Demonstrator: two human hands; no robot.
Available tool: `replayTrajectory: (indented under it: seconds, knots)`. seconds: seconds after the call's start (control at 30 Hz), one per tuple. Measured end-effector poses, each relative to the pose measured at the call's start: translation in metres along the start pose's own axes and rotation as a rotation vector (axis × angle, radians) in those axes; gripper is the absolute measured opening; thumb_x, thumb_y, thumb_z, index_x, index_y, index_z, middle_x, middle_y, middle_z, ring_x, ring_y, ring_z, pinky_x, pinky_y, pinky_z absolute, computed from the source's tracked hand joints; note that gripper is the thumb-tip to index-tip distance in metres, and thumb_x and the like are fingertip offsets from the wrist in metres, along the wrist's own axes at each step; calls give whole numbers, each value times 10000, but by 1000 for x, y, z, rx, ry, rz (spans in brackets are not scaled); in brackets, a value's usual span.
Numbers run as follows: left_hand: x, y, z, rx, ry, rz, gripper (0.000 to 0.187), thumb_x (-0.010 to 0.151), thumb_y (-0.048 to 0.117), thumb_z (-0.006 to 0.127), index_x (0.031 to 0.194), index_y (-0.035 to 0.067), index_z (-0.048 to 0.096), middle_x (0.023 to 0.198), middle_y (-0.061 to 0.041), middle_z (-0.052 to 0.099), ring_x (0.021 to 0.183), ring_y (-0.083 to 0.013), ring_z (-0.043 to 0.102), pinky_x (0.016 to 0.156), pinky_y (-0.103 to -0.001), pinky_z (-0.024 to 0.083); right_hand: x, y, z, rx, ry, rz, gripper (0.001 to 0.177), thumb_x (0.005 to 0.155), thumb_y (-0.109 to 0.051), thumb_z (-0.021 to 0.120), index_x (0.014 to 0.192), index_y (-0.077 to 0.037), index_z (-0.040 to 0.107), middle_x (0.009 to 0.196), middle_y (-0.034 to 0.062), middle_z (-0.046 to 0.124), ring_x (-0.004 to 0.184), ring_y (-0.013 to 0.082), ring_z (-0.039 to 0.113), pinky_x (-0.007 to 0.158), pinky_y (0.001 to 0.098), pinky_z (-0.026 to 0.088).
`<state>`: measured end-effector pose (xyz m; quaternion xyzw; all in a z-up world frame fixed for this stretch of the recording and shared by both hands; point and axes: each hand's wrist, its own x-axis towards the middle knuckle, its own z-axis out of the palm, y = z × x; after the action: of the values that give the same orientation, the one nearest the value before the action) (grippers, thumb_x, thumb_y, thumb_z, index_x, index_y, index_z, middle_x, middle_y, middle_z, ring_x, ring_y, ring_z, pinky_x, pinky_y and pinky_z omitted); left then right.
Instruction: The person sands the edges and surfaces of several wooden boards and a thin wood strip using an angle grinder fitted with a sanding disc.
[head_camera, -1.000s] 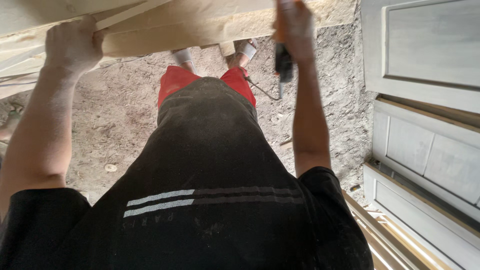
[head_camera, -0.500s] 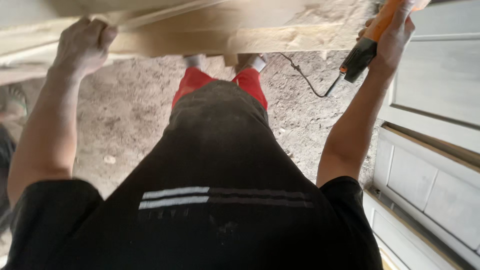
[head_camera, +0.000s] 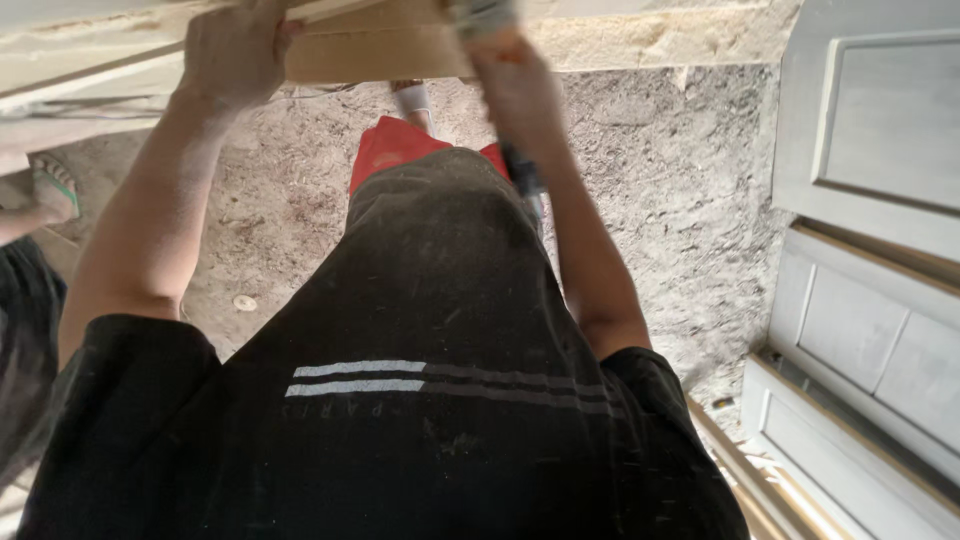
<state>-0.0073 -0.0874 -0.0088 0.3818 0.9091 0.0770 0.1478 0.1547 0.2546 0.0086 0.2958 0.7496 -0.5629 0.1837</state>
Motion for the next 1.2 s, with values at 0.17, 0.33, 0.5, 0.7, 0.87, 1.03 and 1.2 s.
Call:
replayTrajectory:
  seconds: [0.17,0.33,0.5,0.7,0.87,1.03,1.2]
  knots:
    - [-9,-29,2,34,-120,-60,458,1243,376,475,927,70,603,654,-37,549,447,-149,458,413,-332,431,-5,-19,37,-242,8,-217,711,978,-664,654,1210,7,629,1041,148,763,910,219,721,771,390,565]
    - [-15,-40,8,39,-133,-54,491,1261,377,465,895,79,599,591,-32,542,472,-142,449,456,-333,423,16,28,-19,-508,201,-415,500,990,-325,702,1398,-101,521,980,164,733,810,233,744,629,321,627]
    - [-17,-33,-1,44,-141,-87,498,1258,392,487,889,81,612,589,-32,551,493,-139,473,480,-343,436,46,87,-149,-597,243,-877,400,1204,-43,568,1567,-158,444,924,97,622,683,138,670,461,230,579]
    - [-20,-33,2,90,-145,-116,474,1258,389,486,933,71,620,680,-53,621,501,-157,512,442,-335,479,25,99,-270,204,285,-441,305,1135,-259,487,1330,-25,497,1038,109,510,756,183,702,472,280,631]
    - [-15,-18,-6,77,-130,-129,420,1228,363,521,978,57,663,706,-69,660,557,-162,568,507,-340,520,10,101,-320,350,335,-399,328,1130,-308,521,1274,-13,515,974,115,556,707,191,697,463,293,620]
    - [-26,-32,7,136,-51,-35,385,1231,314,509,996,49,660,748,-65,660,553,-122,561,522,-309,509,23,98,-271,387,258,-460,369,1125,-356,556,1218,0,533,910,121,601,659,200,693,454,305,610]
    - [-16,-37,18,68,-18,-56,409,1213,339,539,937,52,633,661,-61,609,565,-166,531,527,-336,471,47,70,-146,-67,165,-122,435,1190,-407,521,1100,4,630,795,91,660,634,135,749,471,285,568]
